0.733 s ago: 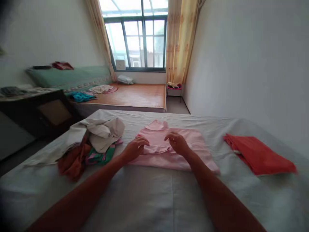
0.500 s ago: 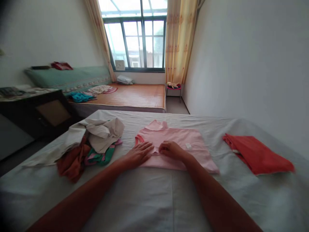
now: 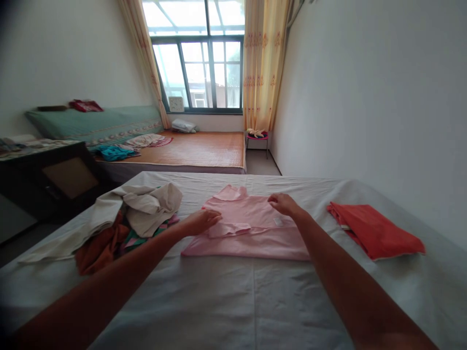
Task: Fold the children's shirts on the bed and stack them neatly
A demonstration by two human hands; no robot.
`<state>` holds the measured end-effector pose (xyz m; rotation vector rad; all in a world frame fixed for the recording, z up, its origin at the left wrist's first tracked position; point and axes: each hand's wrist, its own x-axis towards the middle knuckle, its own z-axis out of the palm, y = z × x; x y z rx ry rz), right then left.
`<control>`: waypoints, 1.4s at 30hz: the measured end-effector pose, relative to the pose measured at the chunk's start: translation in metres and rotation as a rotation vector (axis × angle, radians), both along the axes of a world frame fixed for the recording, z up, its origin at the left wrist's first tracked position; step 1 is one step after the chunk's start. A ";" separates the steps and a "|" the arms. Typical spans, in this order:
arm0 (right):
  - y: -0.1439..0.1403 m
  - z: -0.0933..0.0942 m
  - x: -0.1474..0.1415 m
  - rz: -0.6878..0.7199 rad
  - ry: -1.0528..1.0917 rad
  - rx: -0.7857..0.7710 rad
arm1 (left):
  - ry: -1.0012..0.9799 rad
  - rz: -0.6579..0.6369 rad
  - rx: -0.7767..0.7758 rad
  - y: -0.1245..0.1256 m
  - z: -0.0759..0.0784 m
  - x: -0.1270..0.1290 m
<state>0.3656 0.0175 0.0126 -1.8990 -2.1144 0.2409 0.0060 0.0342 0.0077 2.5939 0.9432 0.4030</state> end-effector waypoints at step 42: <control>-0.059 0.003 -0.064 0.378 0.229 0.159 | -0.368 -0.024 -0.156 -0.012 -0.011 -0.019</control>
